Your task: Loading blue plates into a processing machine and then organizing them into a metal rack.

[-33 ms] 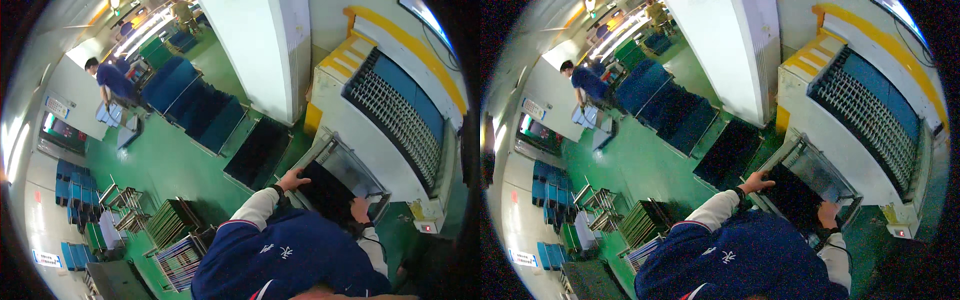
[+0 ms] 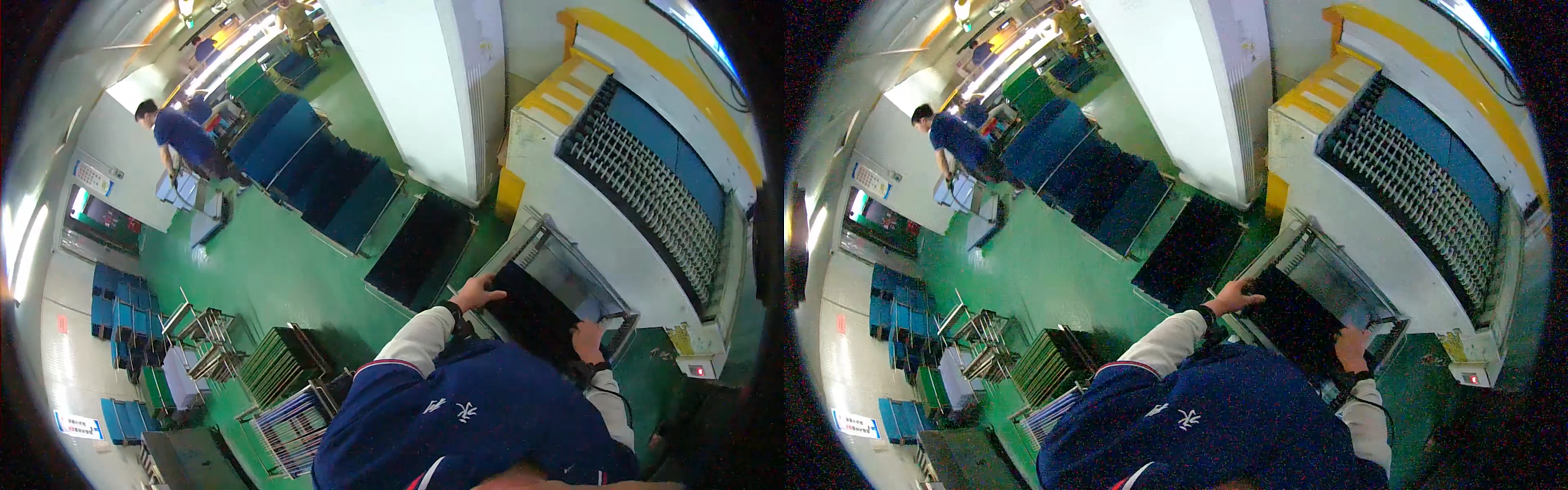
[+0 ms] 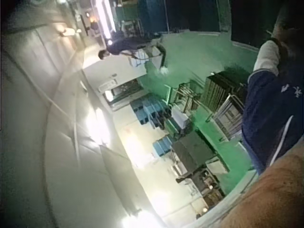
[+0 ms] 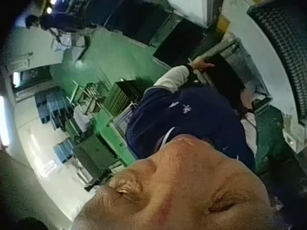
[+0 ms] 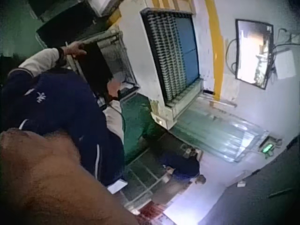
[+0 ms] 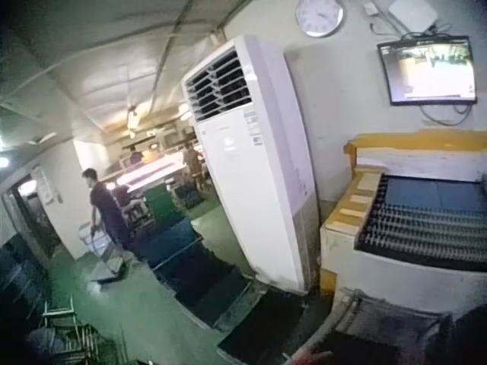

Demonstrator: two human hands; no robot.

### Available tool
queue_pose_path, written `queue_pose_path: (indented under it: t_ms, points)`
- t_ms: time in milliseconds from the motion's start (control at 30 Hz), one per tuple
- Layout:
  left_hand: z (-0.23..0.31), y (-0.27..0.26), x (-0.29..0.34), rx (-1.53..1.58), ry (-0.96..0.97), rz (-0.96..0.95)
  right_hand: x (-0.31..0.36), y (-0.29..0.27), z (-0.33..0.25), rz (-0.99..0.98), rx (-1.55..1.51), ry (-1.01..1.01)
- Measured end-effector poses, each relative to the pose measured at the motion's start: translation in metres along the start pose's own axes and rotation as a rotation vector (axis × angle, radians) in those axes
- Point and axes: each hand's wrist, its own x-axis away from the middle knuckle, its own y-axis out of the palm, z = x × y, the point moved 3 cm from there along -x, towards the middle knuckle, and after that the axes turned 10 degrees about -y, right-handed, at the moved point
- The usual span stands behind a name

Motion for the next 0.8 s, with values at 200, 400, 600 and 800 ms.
queue_pose_path:
  t_ms: [200,400,600,800]
  points:
    - [-0.027,0.007,-0.021,0.078,-0.014,0.002,-0.010,-0.045,-0.029,-0.033,-0.070,-0.111]
    - [-0.011,0.019,-0.032,0.186,-0.086,-0.144,-0.018,-0.144,-0.024,-0.066,-0.065,-0.054]
    - [-0.025,0.017,-0.030,0.216,-0.206,-0.168,-0.022,-0.274,0.002,0.214,-0.211,-0.089]
    - [0.053,0.007,-0.034,-0.163,0.052,0.112,-0.026,-0.283,0.082,0.313,-0.707,0.466]
